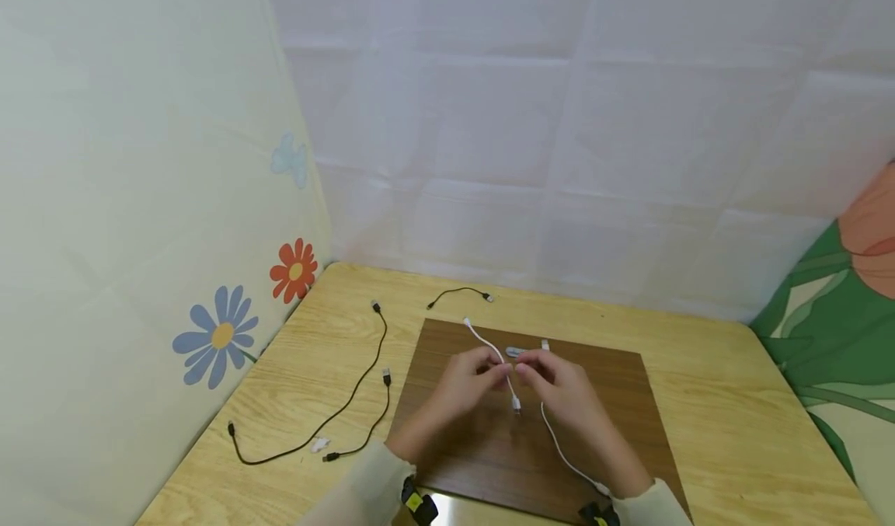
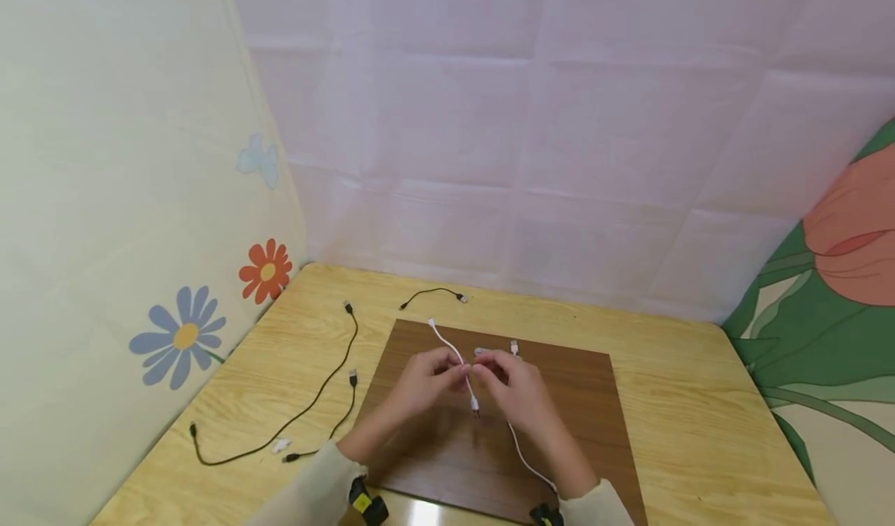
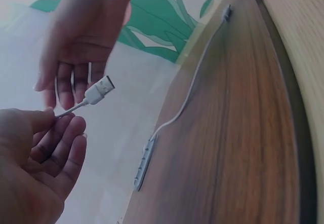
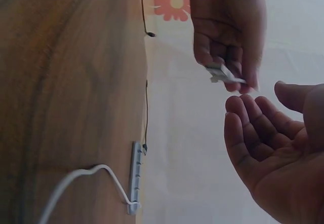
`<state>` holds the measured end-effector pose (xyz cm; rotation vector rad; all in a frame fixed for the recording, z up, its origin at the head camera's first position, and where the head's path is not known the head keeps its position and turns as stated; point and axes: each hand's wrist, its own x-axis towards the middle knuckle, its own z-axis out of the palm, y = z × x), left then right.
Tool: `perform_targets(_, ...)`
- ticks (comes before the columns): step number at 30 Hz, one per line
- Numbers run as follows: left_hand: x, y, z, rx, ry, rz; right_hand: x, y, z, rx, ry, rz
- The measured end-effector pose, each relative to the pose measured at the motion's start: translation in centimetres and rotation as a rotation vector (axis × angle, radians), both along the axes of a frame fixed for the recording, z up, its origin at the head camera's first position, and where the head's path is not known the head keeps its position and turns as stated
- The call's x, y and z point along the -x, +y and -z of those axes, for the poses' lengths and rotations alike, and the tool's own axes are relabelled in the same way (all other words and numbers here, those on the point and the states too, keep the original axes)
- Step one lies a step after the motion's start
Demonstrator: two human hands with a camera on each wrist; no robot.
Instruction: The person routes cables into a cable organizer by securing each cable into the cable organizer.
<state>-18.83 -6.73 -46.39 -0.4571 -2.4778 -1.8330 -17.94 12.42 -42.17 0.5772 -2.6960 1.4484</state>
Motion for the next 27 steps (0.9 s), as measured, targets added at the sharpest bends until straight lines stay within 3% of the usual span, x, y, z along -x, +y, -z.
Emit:
perform_targets(8,0.3,0.5,-0.6,-0.108,0.026,-0.078,-0.6,-0.8,1.1,0.001,-0.037,0.014)
perform_targets(17,0.1,0.8,-1.0,-0.223,0.008,-0.073,-1.0,-0.9,1.7,-0.019,-0.034,0.051)
perform_targets(22,0.3,0.9,-0.9,-0.239,0.014,-0.078,-1.0,-0.7,1.7,-0.026,-0.024,0.079)
perform_targets(27,0.3,0.7,-0.7,-0.218,0.022,-0.111,-0.9,-0.4,1.5,0.035,-0.013,0.135)
